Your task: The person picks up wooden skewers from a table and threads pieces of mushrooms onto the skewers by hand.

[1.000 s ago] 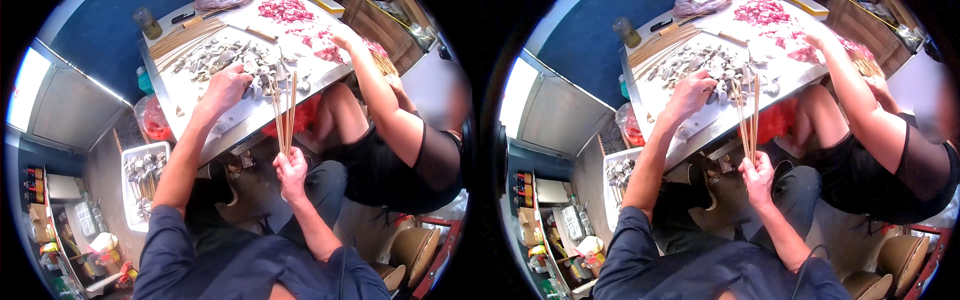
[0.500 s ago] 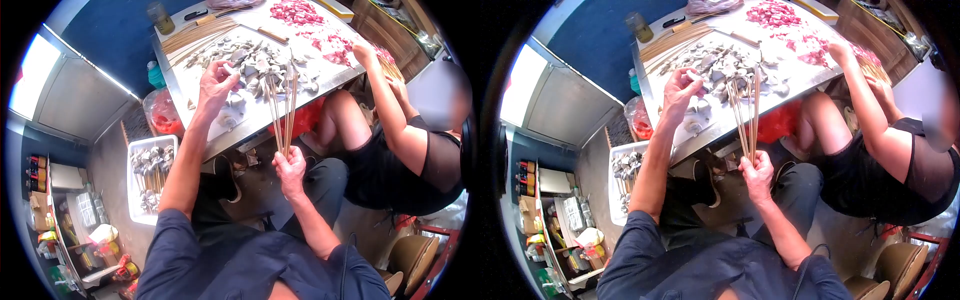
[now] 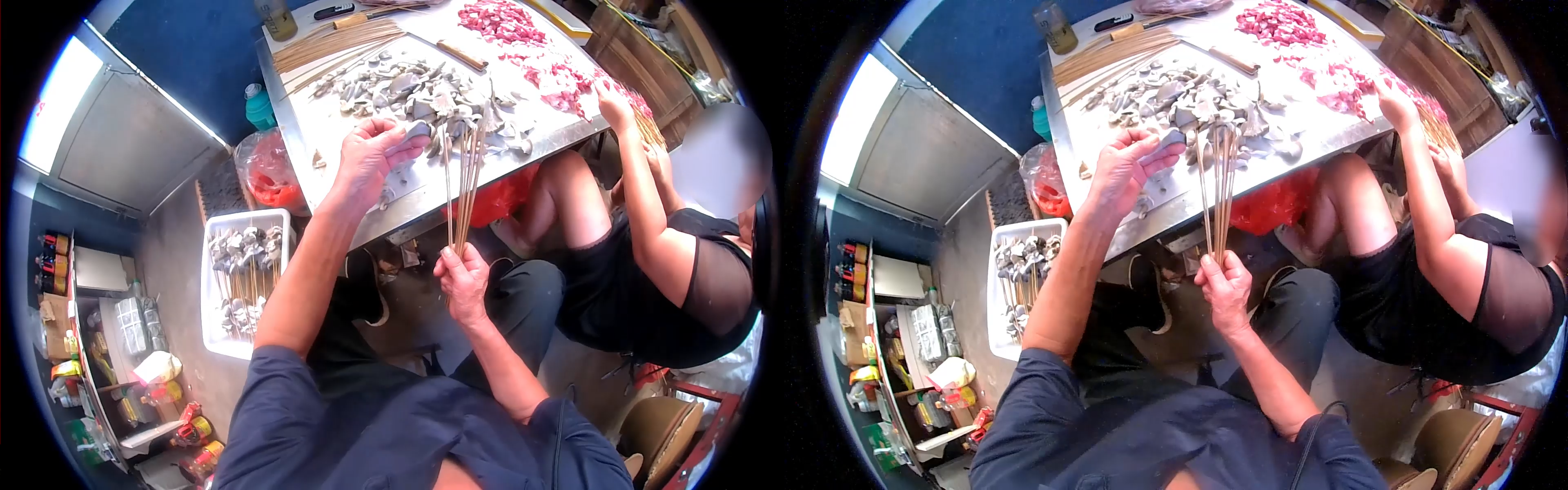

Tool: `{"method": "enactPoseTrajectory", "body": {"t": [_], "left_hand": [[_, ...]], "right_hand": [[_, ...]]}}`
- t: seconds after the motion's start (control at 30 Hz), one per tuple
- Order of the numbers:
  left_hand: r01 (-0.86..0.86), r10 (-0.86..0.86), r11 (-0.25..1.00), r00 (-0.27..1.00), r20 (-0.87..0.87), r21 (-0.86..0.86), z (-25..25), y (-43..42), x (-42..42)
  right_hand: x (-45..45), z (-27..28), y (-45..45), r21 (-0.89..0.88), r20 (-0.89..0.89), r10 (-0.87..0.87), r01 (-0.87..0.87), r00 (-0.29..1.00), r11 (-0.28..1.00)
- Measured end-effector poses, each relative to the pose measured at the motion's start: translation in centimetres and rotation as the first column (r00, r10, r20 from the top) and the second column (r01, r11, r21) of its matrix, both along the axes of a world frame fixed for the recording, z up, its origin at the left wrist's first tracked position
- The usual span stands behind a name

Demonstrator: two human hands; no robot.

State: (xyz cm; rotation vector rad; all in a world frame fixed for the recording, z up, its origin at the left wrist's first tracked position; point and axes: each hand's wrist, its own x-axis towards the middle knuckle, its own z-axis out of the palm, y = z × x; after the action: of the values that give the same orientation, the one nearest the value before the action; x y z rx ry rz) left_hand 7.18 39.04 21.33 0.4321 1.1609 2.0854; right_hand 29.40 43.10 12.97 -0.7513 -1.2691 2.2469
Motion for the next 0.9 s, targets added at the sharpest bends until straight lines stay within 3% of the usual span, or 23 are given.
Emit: {"method": "enactPoseTrajectory", "body": {"t": [0.2,0.4,0.47,0.6,0.77,0.9], "left_hand": [[-0.082,0.078,0.995,0.994,-0.072,-0.056,-0.3,0.3,0.4],[-0.005,0.007,0.999,0.998,-0.055,0.032,-0.4,0.4,0.7],[-0.055,0.052,0.998,0.984,-0.168,-0.013,-0.4,0.4,0.9],[-0.096,0.092,0.995,0.979,-0.181,-0.011,-0.2,0.1,0.5],[-0.135,0.127,0.990,0.968,-0.215,-0.025,0.0,-0.2,0.5],[-0.144,0.138,0.990,0.968,-0.209,-0.011,0.0,-0.5,0.6]], "right_hand": [[0.0,0.0,-0.5,0.037,0.038,0.055,-0.057,0.998,0.998],[0.1,-0.2,-0.9,0.103,0.079,0.062,-0.069,0.995,0.992],[0.1,-0.2,-1.0,0.141,0.071,0.051,-0.060,0.996,0.988],[0.0,-0.3,-1.4,0.167,0.067,0.047,-0.057,0.997,0.984],[-0.1,0.1,-1.6,0.072,0.018,-0.040,0.038,0.999,0.997],[0.1,0.2,-1.4,0.172,0.018,-0.090,0.085,0.996,0.981]]}}
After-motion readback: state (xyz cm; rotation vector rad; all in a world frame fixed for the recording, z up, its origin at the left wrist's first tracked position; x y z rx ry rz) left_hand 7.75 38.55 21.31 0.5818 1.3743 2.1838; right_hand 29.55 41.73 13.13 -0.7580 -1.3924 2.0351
